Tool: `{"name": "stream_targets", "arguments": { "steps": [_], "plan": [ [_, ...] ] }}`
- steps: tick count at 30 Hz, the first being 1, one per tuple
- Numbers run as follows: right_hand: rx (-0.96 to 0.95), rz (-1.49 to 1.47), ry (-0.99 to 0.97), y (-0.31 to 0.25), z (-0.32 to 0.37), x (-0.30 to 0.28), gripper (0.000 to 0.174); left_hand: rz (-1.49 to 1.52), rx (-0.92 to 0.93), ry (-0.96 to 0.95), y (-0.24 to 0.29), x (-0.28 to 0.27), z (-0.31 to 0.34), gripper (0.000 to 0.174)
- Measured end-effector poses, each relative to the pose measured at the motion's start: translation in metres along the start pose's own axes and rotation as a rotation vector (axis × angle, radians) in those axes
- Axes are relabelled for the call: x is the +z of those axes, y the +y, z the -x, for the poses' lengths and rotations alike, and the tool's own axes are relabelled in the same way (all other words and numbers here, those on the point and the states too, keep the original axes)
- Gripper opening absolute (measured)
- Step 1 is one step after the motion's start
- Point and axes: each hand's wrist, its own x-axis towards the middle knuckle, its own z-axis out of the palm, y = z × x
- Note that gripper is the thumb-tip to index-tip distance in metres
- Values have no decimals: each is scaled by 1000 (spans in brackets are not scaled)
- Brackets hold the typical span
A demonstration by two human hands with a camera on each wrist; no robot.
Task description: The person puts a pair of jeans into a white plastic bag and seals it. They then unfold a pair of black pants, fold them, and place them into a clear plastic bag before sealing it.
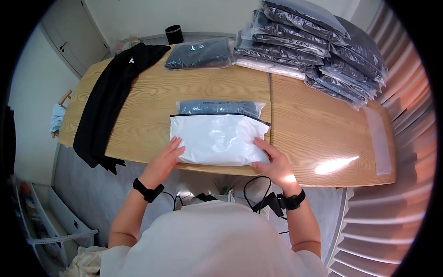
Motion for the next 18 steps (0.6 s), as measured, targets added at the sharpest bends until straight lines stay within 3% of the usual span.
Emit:
{"name": "stream_targets", "arguments": {
  "steps": [2,3,5,8,14,18],
  "plan": [
    [47,-87,-1,1,0,-2,58,430,-326,-70,-11,-6,1,55],
    [95,-172,-2,1,0,-2,58,426,-324,-71,-16,-7,3,55],
    [107,-156,16,7,1,0,56,132,-102,-96,-24,-8,1,58],
    [69,-202,33,13,0,0,49,41,-20,1,4,-8,-2,63],
    [79,-250,53,3,-1,1,46,105,-48,25,-2,0,4,65],
    [105,-206,64,-24,-4,-2,41,-8,-21,47,21,-33,-6,59]
  ]
}}
